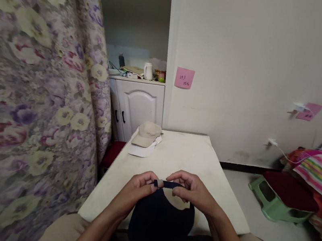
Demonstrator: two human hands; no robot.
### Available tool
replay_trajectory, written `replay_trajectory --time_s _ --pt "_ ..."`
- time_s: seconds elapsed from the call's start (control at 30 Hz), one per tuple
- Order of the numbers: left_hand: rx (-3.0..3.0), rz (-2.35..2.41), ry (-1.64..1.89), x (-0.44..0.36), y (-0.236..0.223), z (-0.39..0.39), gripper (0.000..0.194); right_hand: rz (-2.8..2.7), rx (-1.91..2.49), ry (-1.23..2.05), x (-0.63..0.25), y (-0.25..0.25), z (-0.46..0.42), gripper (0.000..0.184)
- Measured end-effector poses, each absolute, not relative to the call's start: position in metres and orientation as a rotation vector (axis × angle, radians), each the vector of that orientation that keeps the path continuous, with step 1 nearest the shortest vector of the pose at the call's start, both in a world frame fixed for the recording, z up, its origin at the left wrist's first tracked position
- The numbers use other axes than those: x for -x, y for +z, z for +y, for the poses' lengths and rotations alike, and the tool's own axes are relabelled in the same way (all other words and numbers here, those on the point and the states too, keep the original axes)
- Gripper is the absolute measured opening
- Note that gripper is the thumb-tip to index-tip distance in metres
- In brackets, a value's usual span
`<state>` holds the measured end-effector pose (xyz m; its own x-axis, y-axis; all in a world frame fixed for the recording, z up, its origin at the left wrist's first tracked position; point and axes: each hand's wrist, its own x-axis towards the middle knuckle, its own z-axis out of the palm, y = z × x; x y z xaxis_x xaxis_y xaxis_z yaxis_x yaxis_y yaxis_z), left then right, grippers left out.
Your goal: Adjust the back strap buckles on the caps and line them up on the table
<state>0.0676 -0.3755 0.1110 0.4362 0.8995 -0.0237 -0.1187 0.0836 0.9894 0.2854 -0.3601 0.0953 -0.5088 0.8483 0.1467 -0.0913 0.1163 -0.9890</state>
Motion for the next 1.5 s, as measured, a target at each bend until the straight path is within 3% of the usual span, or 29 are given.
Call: replay_trajectory --time_s 0.23,0.47,0.87,1.5 --pt "-1.334 0.777 0.962 -0.073 0.115 -0.376 0.02 -1.533 0.721 1.477 -0.27 0.099 -0.357 0.016" --pt "-1.57 0.828 0.922 -0.068 0.116 -0.38 0.032 -1.452 0.744 1.579 -0.265 0.095 -0.357 0.012" --pt "-1.873 1.201 1.116 -0.079 0.117 -0.387 0.009 -1.388 0.714 1.66 -0.256 0.087 -0.352 0.015" --pt "-1.655 1.171 1.156 -0.075 0.109 -0.385 0.02 -1.141 0.664 1.856 -0.251 0.087 -0.356 0.019"
